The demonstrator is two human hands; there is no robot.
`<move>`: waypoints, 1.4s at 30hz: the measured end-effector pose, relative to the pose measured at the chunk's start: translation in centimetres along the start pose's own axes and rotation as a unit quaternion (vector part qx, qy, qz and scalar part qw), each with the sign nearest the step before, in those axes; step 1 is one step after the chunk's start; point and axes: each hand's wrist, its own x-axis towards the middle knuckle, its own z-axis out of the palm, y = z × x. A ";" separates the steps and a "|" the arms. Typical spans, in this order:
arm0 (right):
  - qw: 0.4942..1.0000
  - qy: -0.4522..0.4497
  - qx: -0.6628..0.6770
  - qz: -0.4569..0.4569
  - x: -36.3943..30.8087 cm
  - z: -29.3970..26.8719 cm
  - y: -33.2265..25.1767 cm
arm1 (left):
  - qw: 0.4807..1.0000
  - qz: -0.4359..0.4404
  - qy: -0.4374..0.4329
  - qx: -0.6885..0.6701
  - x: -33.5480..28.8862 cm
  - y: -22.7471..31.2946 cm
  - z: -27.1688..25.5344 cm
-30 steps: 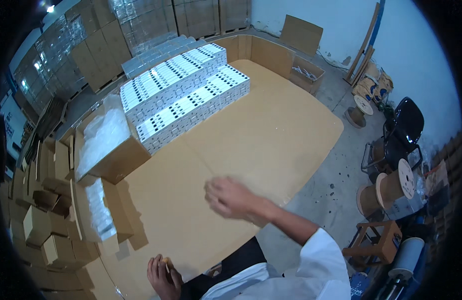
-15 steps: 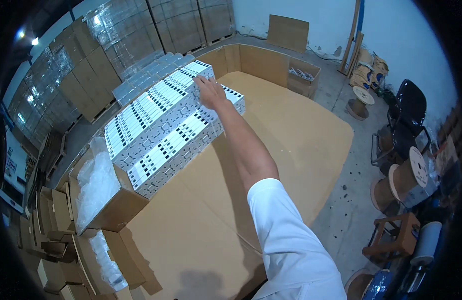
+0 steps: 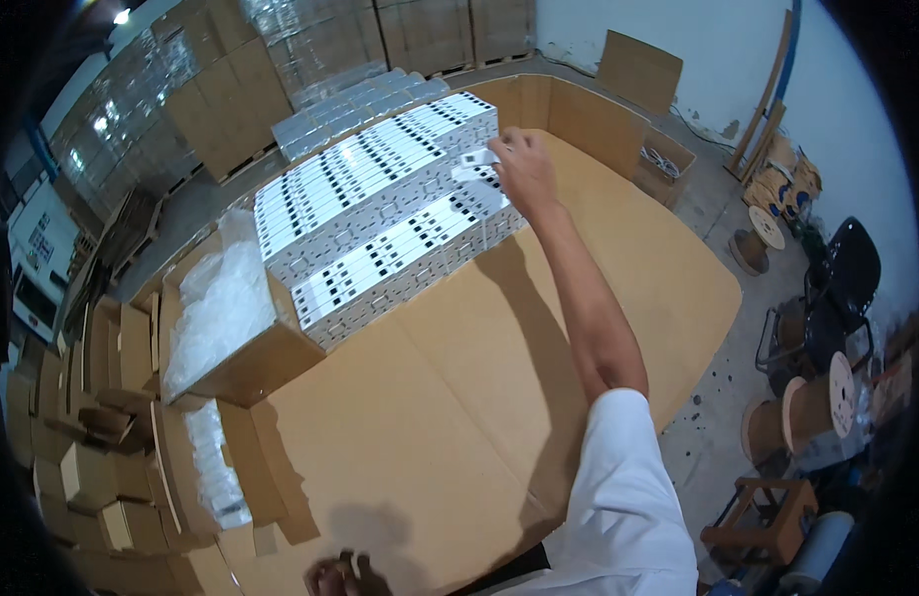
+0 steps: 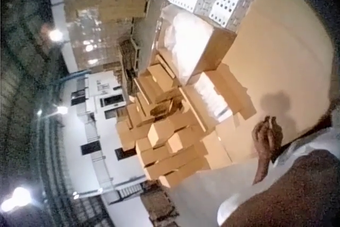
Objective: Packing small product boxes into larger cardboard shipping boxes on a warehouse table.
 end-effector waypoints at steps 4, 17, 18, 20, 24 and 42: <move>0.985 -0.064 0.147 0.069 -8.5 -9.8 -11.9 | 0.931 0.109 -0.189 0.291 3.3 4.5 1.1; 0.814 -0.204 0.519 0.162 -27.6 -25.0 -38.2 | 0.950 0.083 -0.261 0.152 9.3 2.4 -2.2; 0.814 -0.203 0.521 0.157 -28.5 -24.8 -38.7 | 0.950 0.089 -0.259 0.150 8.8 2.4 -3.7; 0.768 -0.345 0.476 0.255 -30.0 -25.1 -40.1 | 0.920 0.201 -0.241 0.234 7.8 2.1 -6.8; 0.769 -0.327 0.506 0.212 -29.5 -26.0 -43.9 | 0.900 0.220 -0.183 0.328 5.6 4.5 -10.3; 0.820 -0.346 0.433 0.141 -28.5 -28.1 -42.0 | 0.613 0.465 -0.209 0.603 5.2 25.2 -10.1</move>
